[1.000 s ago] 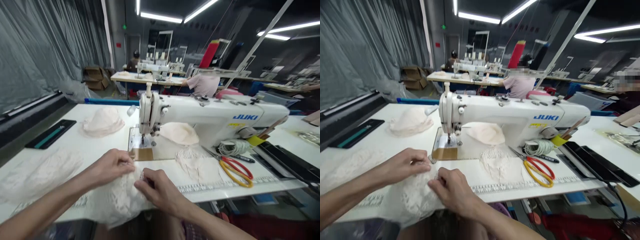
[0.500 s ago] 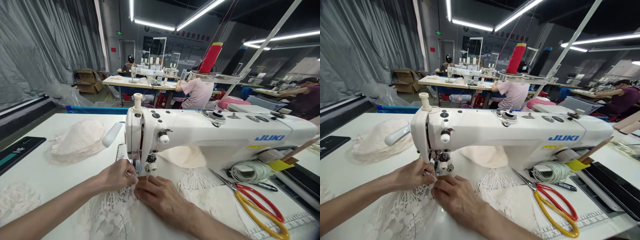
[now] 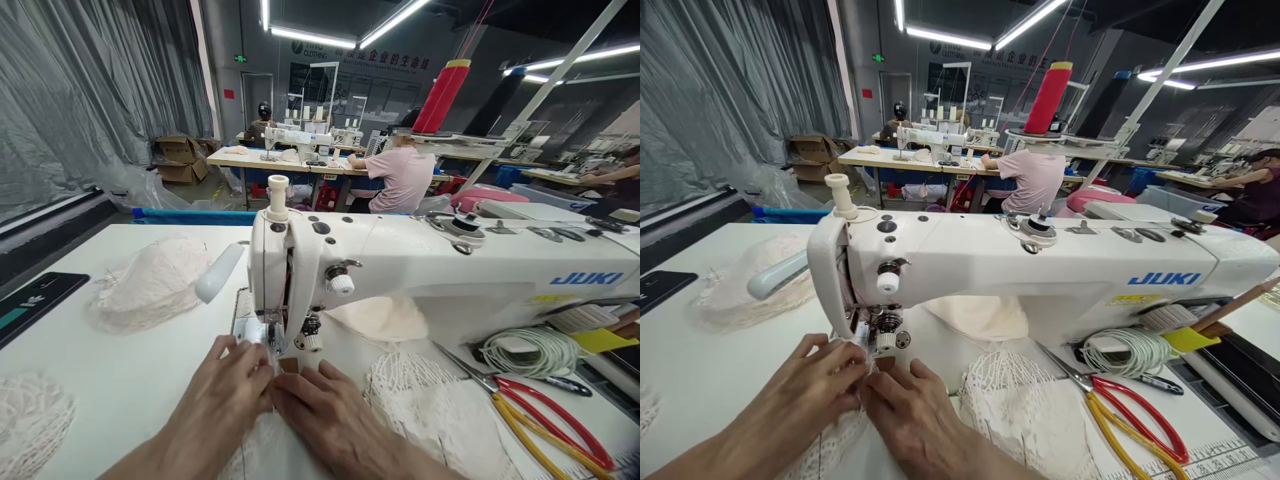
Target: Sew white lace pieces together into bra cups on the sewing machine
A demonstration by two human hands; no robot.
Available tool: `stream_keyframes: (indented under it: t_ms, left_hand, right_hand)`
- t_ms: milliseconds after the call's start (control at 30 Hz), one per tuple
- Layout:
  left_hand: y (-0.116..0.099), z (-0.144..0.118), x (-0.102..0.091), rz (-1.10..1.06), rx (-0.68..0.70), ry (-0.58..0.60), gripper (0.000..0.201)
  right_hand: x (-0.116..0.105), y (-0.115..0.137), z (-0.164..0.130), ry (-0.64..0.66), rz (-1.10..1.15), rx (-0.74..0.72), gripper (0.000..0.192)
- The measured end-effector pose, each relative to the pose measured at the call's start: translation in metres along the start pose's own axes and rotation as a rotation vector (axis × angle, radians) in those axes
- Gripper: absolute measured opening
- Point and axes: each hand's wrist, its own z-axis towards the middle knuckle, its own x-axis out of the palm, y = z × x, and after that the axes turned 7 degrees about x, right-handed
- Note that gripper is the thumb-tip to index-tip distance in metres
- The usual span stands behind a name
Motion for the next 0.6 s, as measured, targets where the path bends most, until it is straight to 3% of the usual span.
stream_keyframes:
  t_ms: [67,200,300,600]
  left_hand:
    - [0.003,-0.004,0.005,-0.102,-0.045,0.041,0.016]
    - [0.025,-0.004,0.013,-0.163,-0.043,0.002,0.025]
    - [0.037,0.003,0.013,-0.182,-0.037,-0.008,0.019]
    - [0.041,0.007,0.018,-0.186,-0.075,-0.052,0.016]
  right_hand:
    - [0.001,-0.001,0.0,-0.007,0.003,-0.009,0.025]
    - [0.004,-0.004,0.002,-0.03,-0.003,-0.015,0.026]
    - [0.009,-0.007,0.005,-0.045,-0.037,0.008,0.025]
    - [0.014,-0.012,0.005,-0.065,-0.072,0.006,0.031]
